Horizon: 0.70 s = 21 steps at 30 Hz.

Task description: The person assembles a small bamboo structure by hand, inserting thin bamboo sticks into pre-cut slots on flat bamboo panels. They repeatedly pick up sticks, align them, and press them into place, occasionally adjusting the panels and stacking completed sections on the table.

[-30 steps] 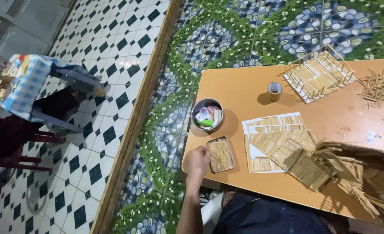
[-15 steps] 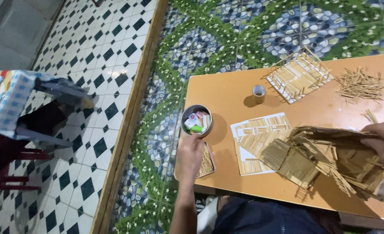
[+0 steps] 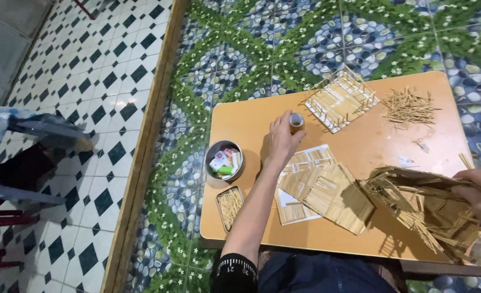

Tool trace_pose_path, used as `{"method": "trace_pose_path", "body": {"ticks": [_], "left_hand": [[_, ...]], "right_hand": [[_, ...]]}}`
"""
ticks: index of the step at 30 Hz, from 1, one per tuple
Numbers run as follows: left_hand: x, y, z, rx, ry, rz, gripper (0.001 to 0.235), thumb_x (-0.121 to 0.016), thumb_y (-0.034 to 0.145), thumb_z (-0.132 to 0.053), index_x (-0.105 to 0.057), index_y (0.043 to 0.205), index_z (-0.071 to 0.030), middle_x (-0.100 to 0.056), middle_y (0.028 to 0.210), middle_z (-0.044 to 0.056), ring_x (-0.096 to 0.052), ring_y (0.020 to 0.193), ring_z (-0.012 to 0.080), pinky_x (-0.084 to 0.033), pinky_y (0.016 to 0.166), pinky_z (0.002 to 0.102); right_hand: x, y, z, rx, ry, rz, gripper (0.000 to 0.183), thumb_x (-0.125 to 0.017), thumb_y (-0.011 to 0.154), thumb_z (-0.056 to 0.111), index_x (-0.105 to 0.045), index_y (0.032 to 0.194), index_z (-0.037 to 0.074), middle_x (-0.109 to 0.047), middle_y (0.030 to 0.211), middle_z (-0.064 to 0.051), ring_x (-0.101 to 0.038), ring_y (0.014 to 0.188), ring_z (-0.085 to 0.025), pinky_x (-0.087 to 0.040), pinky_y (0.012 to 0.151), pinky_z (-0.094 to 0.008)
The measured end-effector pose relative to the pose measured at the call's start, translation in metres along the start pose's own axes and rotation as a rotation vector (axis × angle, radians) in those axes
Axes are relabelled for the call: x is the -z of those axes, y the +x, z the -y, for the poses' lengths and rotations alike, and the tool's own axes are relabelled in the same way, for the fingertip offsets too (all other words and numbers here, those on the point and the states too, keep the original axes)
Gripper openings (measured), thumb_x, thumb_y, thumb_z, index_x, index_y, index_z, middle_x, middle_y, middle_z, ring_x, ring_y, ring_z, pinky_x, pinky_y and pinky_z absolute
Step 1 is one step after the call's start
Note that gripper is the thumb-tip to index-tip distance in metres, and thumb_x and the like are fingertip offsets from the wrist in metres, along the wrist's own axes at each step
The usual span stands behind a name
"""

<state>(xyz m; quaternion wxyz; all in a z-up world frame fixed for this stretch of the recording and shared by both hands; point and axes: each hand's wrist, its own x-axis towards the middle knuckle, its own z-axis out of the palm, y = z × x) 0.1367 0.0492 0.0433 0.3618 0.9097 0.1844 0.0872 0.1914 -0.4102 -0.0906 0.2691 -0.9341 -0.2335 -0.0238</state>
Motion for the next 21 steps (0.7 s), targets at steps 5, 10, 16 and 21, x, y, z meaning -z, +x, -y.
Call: {"method": "trace_pose_path", "body": {"ticks": [5, 10, 16, 21], "left_hand": [[-0.001, -0.012, -0.026, -0.016, -0.007, 0.0, 0.033, -0.065, 0.083, -0.025, -0.056, 0.112, -0.012, -0.065, 0.107, 0.01, -0.06, 0.095, 0.0287, -0.05, 0.074, 0.043], [-0.005, -0.045, -0.09, -0.035, -0.111, 0.317, 0.036, -0.063, 0.082, -0.025, -0.057, 0.113, -0.008, -0.064, 0.114, 0.013, -0.066, 0.092, 0.0272, -0.058, 0.082, 0.041], [-0.036, -0.044, -0.088, -0.225, 0.107, 0.417, 0.065, -0.07, 0.076, -0.033, -0.043, 0.131, -0.014, -0.056, 0.129, 0.014, -0.051, 0.111, 0.0331, -0.04, 0.093, 0.05], [-0.024, -0.027, -0.079, -0.157, -0.02, 0.219, 0.067, -0.065, 0.078, -0.036, -0.04, 0.137, -0.017, -0.045, 0.134, 0.016, -0.05, 0.117, 0.0305, -0.046, 0.095, 0.052]], "right_hand": [[-0.009, -0.011, -0.034, -0.044, -0.043, 0.022, 0.024, -0.067, 0.084, 0.014, -0.07, 0.104, 0.001, -0.066, 0.1, -0.018, -0.062, 0.097, -0.032, -0.049, 0.089, -0.039], [0.007, -0.007, -0.01, -0.11, -0.022, 0.021, 0.023, -0.07, 0.08, 0.012, -0.072, 0.1, 0.001, -0.069, 0.1, -0.019, -0.063, 0.097, -0.032, -0.048, 0.088, -0.037], [0.025, -0.008, 0.008, -0.185, -0.127, 0.17, 0.025, -0.06, 0.086, 0.024, -0.072, 0.102, 0.009, -0.067, 0.096, -0.016, -0.064, 0.091, -0.032, -0.049, 0.083, -0.04], [0.014, -0.013, -0.013, -0.17, -0.138, 0.14, 0.023, -0.062, 0.089, 0.019, -0.07, 0.107, 0.007, -0.065, 0.097, -0.016, -0.062, 0.092, -0.032, -0.049, 0.087, -0.04]]}}
